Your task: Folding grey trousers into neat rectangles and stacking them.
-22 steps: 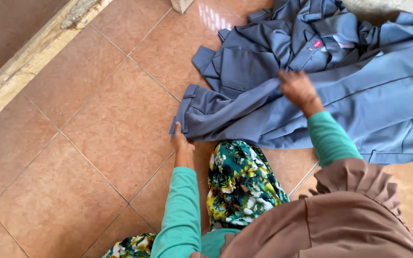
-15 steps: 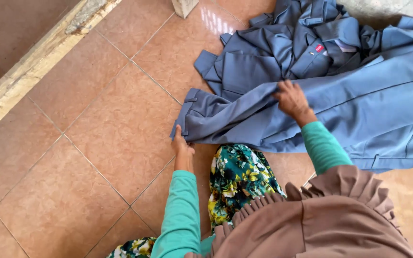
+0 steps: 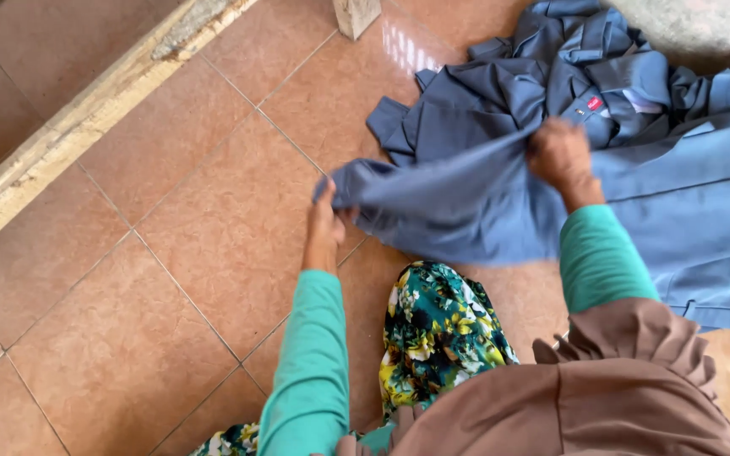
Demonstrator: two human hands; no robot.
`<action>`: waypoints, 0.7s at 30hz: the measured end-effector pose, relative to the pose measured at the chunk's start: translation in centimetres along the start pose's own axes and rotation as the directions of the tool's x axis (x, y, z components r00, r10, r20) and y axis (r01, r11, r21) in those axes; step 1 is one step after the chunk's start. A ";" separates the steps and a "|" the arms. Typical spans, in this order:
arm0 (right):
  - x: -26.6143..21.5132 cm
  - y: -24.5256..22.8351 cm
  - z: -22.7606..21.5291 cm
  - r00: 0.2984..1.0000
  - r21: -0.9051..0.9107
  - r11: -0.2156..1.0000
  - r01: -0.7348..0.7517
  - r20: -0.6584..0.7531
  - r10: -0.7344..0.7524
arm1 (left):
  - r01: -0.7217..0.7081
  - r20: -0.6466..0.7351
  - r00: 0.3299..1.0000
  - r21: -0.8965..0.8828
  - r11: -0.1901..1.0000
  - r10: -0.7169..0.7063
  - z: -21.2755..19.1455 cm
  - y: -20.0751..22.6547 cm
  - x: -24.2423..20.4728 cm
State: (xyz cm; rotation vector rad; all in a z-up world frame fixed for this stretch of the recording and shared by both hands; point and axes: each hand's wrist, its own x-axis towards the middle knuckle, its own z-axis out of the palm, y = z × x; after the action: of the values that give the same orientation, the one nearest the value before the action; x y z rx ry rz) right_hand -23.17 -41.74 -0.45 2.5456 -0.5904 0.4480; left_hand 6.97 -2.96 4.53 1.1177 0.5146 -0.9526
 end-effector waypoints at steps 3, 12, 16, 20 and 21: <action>3.5 2.2 -4.8 0.948 0.221 0.974 -0.055 -0.293 0.120 | -0.233 -0.027 0.972 -0.125 0.964 0.232 4.1 6.0 -3.6; -5.5 -16.6 -3.3 0.976 0.440 0.889 0.125 -0.214 -0.031 | -0.507 -0.484 0.732 0.086 0.858 0.480 -20.7 -4.1 7.5; -6.9 -21.7 -2.1 0.982 0.411 0.912 0.023 0.164 -0.099 | -0.248 -0.638 0.612 0.406 0.880 0.467 -26.0 -8.3 8.4; -5.9 -24.3 -1.2 0.919 0.448 0.892 -0.053 0.372 -0.132 | -0.046 -0.710 0.433 0.598 0.800 0.556 -31.8 -9.8 9.3; -5.1 -25.5 -1.6 0.918 0.455 0.889 -0.039 0.368 -0.147 | -0.044 -0.720 0.424 0.589 0.807 0.549 -33.3 -9.6 9.2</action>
State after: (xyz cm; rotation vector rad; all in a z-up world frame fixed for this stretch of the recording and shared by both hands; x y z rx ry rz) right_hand -15.53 -19.10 -10.91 3.1340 -0.6046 0.0415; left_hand 7.06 22.97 -20.23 2.1259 0.8710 -0.0479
